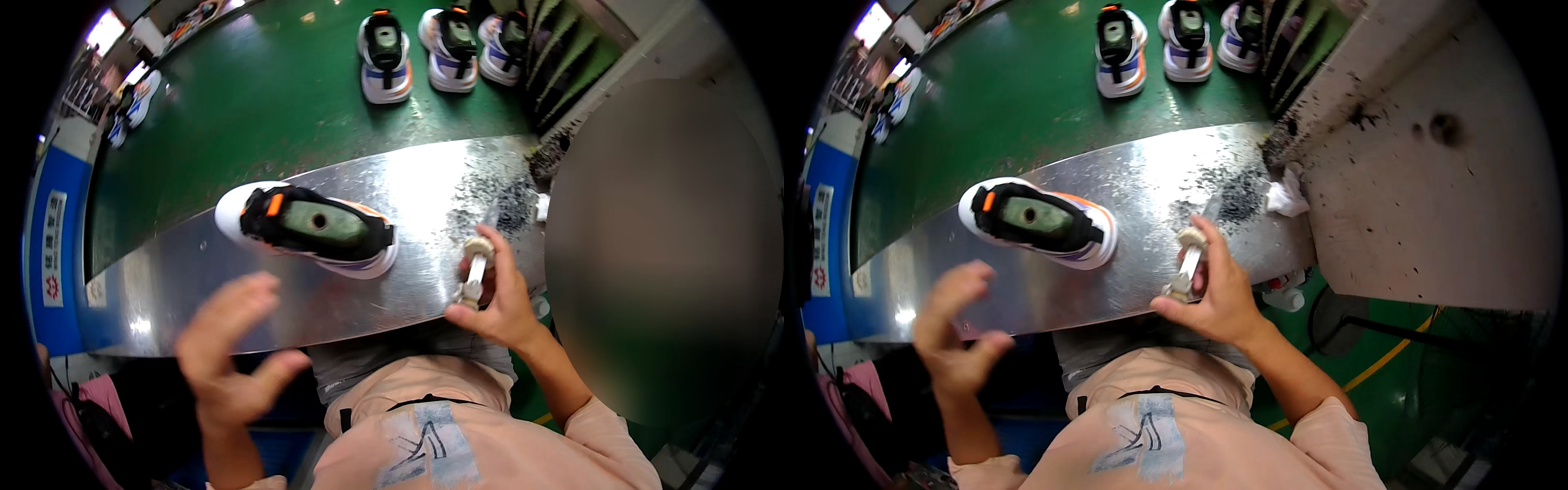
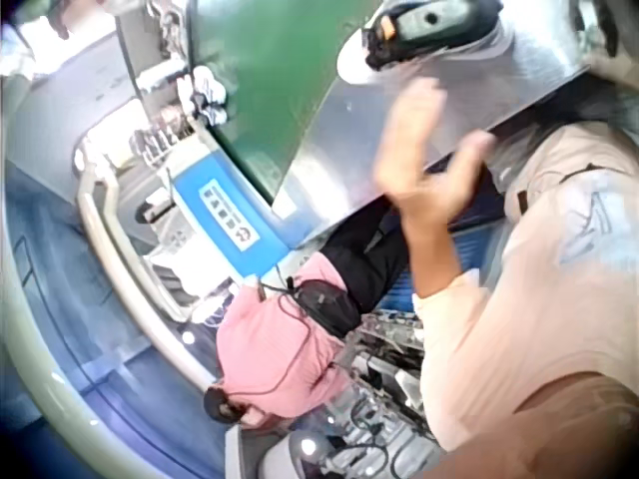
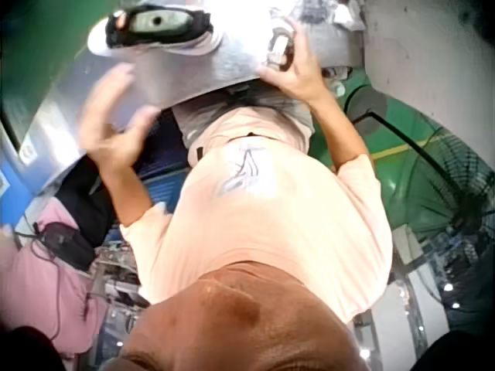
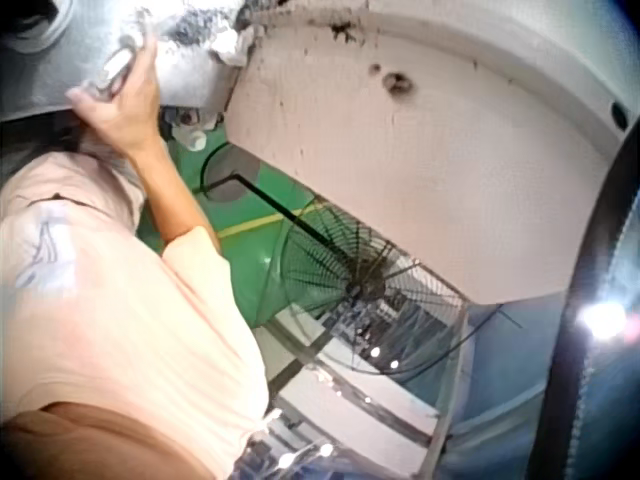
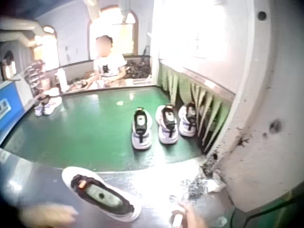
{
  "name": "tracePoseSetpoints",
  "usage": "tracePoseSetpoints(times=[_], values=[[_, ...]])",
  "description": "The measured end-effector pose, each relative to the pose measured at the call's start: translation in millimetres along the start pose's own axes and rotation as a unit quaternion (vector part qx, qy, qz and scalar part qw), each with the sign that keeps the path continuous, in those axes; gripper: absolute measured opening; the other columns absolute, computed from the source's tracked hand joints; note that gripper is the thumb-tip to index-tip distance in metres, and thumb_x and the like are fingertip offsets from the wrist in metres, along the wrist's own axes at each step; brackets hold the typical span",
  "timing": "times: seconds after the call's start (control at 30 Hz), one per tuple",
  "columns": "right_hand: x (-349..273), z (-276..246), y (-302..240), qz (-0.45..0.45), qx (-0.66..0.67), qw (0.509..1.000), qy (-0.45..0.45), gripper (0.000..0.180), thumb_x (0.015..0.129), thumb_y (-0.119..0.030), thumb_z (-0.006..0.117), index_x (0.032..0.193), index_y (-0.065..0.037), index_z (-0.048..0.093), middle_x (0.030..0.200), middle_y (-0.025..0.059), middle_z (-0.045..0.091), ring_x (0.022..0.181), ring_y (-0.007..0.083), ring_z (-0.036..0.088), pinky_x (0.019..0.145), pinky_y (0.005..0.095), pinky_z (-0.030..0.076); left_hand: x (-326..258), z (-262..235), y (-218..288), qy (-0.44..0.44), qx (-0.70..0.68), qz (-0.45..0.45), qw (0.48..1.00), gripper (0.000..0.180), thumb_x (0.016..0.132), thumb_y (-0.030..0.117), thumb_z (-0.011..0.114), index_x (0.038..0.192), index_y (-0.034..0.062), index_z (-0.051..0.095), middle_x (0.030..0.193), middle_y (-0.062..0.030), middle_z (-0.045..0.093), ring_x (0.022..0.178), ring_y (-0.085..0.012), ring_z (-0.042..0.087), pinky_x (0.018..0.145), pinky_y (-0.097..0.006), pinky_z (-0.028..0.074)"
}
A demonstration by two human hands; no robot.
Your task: The person picks up shoes from a conveyor belt, uses a syringe to apply a clear substance to the seam between the upper and the sole, and then places the shoes back onto the belt.
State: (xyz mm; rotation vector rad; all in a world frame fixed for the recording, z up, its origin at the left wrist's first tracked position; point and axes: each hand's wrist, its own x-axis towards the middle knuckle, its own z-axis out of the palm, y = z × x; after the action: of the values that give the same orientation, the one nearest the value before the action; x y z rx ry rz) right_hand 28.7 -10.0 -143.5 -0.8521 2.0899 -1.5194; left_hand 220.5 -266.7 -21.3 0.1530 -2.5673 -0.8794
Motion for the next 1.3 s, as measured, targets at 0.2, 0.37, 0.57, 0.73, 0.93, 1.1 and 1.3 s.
tracePoseSetpoints(times=[0.2, 0.37, 0.57, 0.73, 0.93, 1.1, 1.3], values=[[-14, -7, -21, -0.094, -0.061, 0.994, -0.015, 0.102, 0.063, -0.045, 0.085, 0.139, -0.003, 0.033, 0.096, 0.006, 0.06, 0.063, 0.0132, 0.051, 0.059, 0.0265, 0.046, 103, 16, -19, -0.154, 0.135, 0.067, 0.976, 0.084, 0.043, 0.026, 0.09, 0.119, 0.0065, 0.062, 0.122, -0.0128, 0.061, 0.118, -0.035, 0.054, 0.101, -0.044, 0.042], [9, -20, -9, -0.09, -0.071, 0.993, 0.036, 0.101, 0.061, -0.047, 0.085, 0.137, -0.003, 0.036, 0.088, 0.0077, 0.059, 0.062, 0.0148, 0.051, 0.058, 0.0274, 0.047, 73, 35, -17, -0.114, 0.201, 0.101, 0.968, 0.063, 0.042, 0.013, 0.085, 0.102, 0.0044, 0.066, 0.103, -0.013, 0.065, 0.095, -0.0343, 0.062, 0.083, -0.042, 0.05], [25, -16, 16, -0.106, -0.085, 0.989, 0.054, 0.102, 0.06, -0.046, 0.086, 0.137, -0.004, 0.036, 0.092, 0.0068, 0.06, 0.06, 0.0139, 0.05, 0.057, 0.0273, 0.046, 0, 53, -7, 0.027, 0.262, 0.097, 0.96, 0.042, 0.059, 0.011, 0.072, 0.1, 0.0044, 0.067, 0.105, -0.0118, 0.065, 0.1, -0.0346, 0.062, 0.091, -0.047, 0.05], [24, -13, 29, -0.118, -0.067, 0.99, 0.048, 0.103, 0.058, -0.041, 0.088, 0.139, -0.005, 0.035, 0.095, 0.0064, 0.061, 0.056, 0.0116, 0.044, 0.053, 0.026, 0.042, -18, 53, -11, 0.028, 0.278, 0.093, 0.956, 0.047, 0.061, 0.014, 0.075, 0.106, 0.0046, 0.063, 0.112, -0.0125, 0.062, 0.107, -0.0354, 0.059, 0.095, -0.048, 0.047], [24, -12, 25, -0.132, -0.086, 0.985, 0.07, 0.103, 0.058, -0.039, 0.089, 0.138, -0.004, 0.035, 0.095, 0.0058, 0.062, 0.056, 0.0101, 0.042, 0.052, 0.0246, 0.04, -24, 56, -14, 0.049, 0.288, 0.102, 0.951, 0.033, 0.074, 0.019, 0.069, 0.105, 0.0074, 0.065, 0.111, -0.0105, 0.063, 0.105, -0.0321, 0.059, 0.094, -0.047, 0.049], [24, -13, 20, -0.114, -0.097, 0.986, 0.073, 0.102, 0.059, -0.041, 0.088, 0.138, -0.004, 0.035, 0.096, 0.0061, 0.062, 0.057, 0.0105, 0.042, 0.053, 0.0248, 0.04, -27, 56, -16, 0.051, 0.286, 0.11, 0.95, 0.037, 0.071, 0.019, 0.071, 0.106, 0.0062, 0.064, 0.112, -0.0115, 0.063, 0.105, -0.0335, 0.059, 0.094, -0.048, 0.049], [24, -14, 22, -0.098, -0.083, 0.989, 0.073, 0.103, 0.059, -0.041, 0.088, 0.139, -0.005, 0.034, 0.096, 0.0062, 0.061, 0.057, 0.0108, 0.042, 0.053, 0.0252, 0.041, -5, 52, -12, 0.041, 0.265, 0.111, 0.957, 0.044, 0.06, 0.012, 0.07, 0.103, 0.0062, 0.067, 0.107, -0.0104, 0.064, 0.101, -0.0329, 0.061, 0.09, -0.047, 0.05]])
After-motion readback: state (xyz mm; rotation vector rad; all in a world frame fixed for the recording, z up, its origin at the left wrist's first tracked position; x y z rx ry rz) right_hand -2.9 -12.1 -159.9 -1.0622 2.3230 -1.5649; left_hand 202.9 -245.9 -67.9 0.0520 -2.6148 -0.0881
